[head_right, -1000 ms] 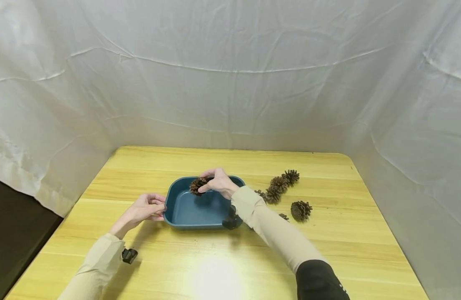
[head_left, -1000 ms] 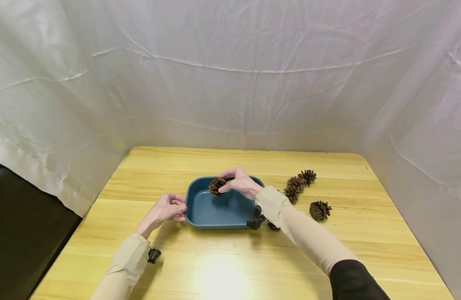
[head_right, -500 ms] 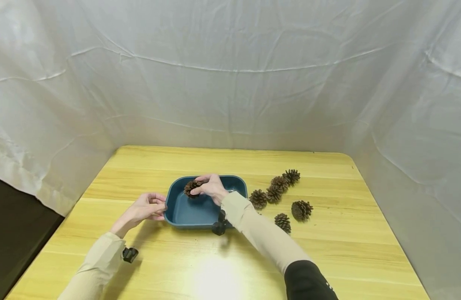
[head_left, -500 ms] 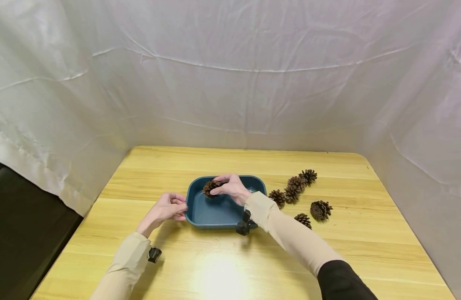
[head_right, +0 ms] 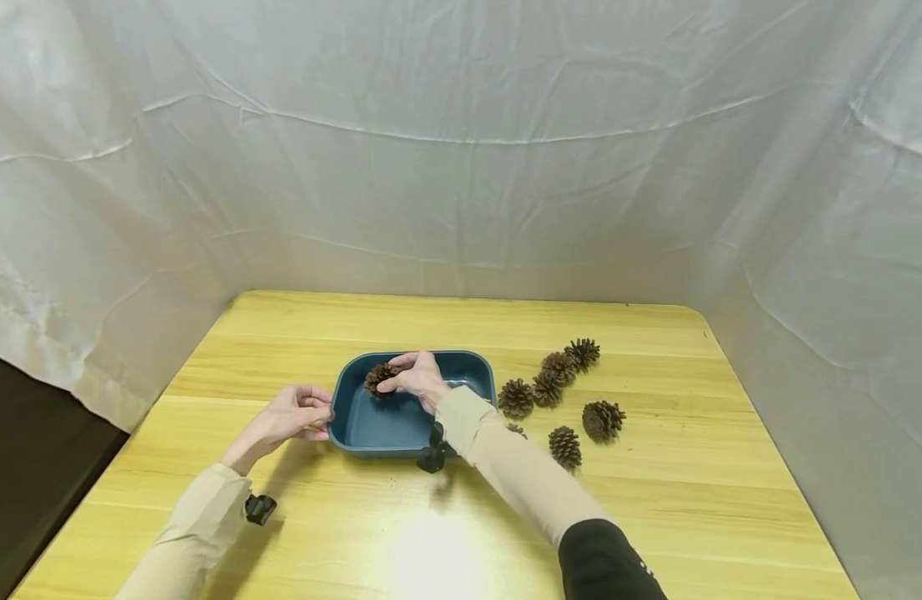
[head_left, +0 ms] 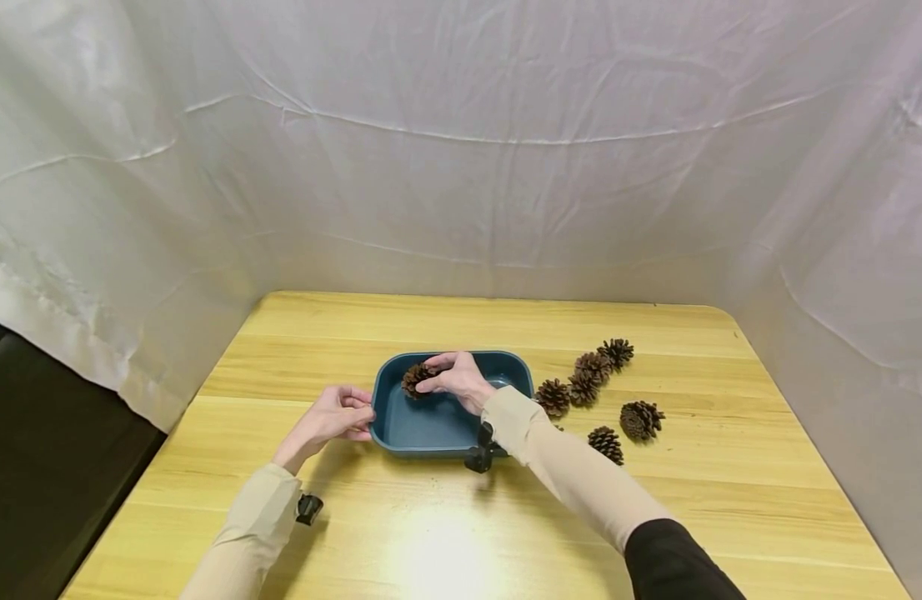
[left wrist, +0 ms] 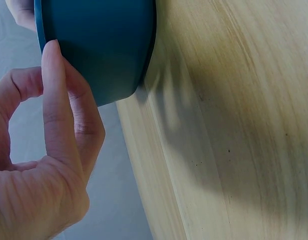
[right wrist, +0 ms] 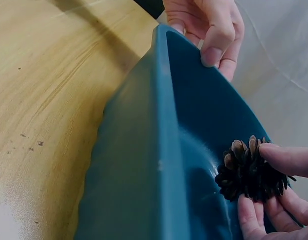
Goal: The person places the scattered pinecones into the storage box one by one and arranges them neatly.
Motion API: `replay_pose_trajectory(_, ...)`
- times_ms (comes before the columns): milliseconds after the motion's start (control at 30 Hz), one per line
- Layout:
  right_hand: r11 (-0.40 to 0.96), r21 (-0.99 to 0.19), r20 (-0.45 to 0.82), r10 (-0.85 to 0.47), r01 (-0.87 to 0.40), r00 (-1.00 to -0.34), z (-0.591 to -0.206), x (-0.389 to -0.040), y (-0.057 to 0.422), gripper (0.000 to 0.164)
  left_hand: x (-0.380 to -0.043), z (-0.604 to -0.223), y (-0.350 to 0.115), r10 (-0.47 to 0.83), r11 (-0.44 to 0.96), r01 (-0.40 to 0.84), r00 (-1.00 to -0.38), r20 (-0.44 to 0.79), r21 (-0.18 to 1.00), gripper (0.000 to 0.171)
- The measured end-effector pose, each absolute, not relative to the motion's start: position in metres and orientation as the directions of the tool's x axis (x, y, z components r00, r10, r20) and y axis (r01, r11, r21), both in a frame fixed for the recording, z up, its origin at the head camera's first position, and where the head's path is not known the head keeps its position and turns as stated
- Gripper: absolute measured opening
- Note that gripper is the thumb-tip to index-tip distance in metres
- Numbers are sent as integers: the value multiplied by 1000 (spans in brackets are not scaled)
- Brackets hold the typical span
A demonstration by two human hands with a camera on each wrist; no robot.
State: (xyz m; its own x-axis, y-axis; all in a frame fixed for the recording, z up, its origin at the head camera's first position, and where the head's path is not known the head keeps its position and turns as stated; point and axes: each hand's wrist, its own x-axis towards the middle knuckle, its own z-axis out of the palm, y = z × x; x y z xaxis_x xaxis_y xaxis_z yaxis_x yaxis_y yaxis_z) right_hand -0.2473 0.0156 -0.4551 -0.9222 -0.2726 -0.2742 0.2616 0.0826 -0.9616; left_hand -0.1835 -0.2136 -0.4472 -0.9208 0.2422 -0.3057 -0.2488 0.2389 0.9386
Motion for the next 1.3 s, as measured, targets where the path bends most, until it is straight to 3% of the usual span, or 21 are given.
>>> replay_pose_trajectory(1300, 52, -937, -346, -279, 346, -896, -456, -246, 12, 46, -183, -448, -213, 227, 229, -266, -921, -318, 936, 40)
